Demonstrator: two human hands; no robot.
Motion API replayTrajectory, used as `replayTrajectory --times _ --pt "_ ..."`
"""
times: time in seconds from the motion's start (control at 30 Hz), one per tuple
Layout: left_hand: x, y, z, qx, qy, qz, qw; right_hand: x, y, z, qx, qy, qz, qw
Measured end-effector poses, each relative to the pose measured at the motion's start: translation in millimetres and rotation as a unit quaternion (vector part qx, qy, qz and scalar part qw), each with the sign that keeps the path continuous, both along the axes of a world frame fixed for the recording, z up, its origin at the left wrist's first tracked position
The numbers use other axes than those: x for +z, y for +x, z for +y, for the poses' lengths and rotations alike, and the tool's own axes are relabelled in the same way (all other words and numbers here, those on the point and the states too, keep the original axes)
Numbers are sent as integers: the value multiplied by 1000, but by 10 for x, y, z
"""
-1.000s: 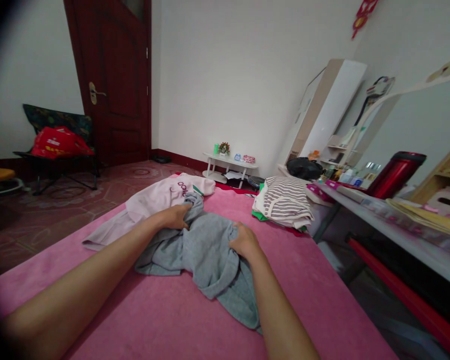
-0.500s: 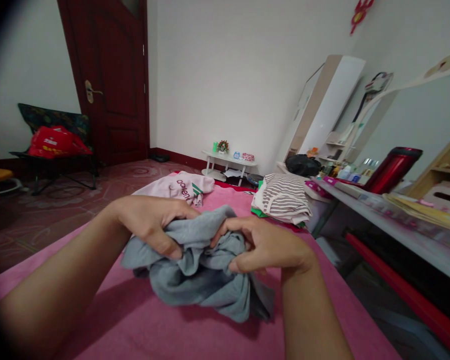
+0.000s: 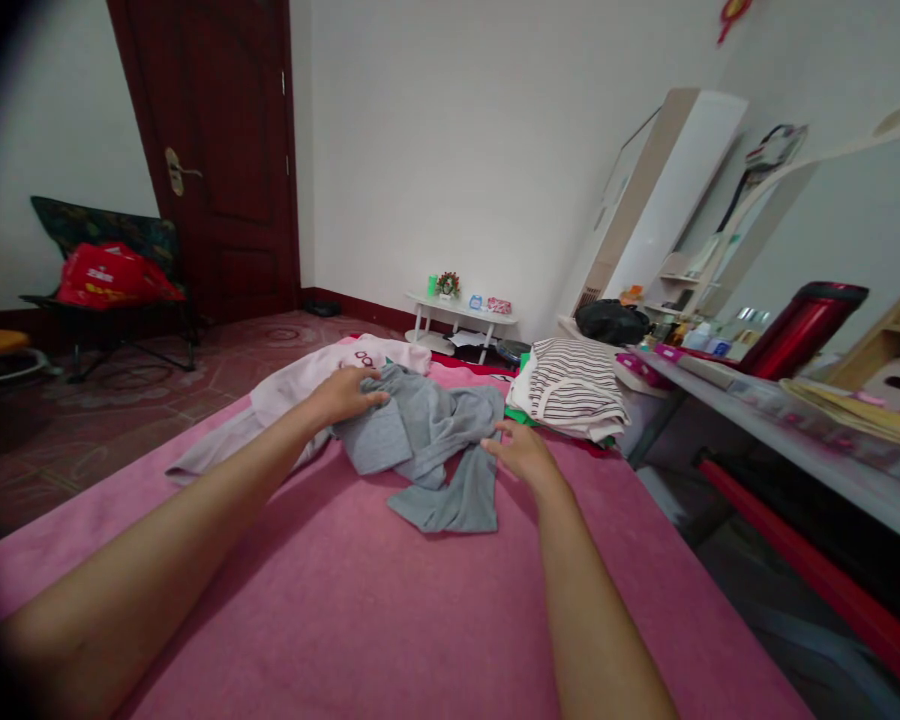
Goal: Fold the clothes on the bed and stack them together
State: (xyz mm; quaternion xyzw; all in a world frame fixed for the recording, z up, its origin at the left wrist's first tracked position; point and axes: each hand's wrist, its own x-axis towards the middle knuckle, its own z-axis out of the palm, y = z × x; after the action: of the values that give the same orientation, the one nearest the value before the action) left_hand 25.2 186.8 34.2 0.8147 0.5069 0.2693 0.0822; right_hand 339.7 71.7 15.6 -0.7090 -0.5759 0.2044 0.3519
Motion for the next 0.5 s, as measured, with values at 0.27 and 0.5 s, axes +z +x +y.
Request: replayTrajectory --times 0.27,0.5 --pt "118 -46 -173 -63 -201 120 970 -2 -307 -160 111 -279 -27 953" --pt "360 58 -517 -235 -335 124 904 104 -584 -189 212 -304 -3 929"
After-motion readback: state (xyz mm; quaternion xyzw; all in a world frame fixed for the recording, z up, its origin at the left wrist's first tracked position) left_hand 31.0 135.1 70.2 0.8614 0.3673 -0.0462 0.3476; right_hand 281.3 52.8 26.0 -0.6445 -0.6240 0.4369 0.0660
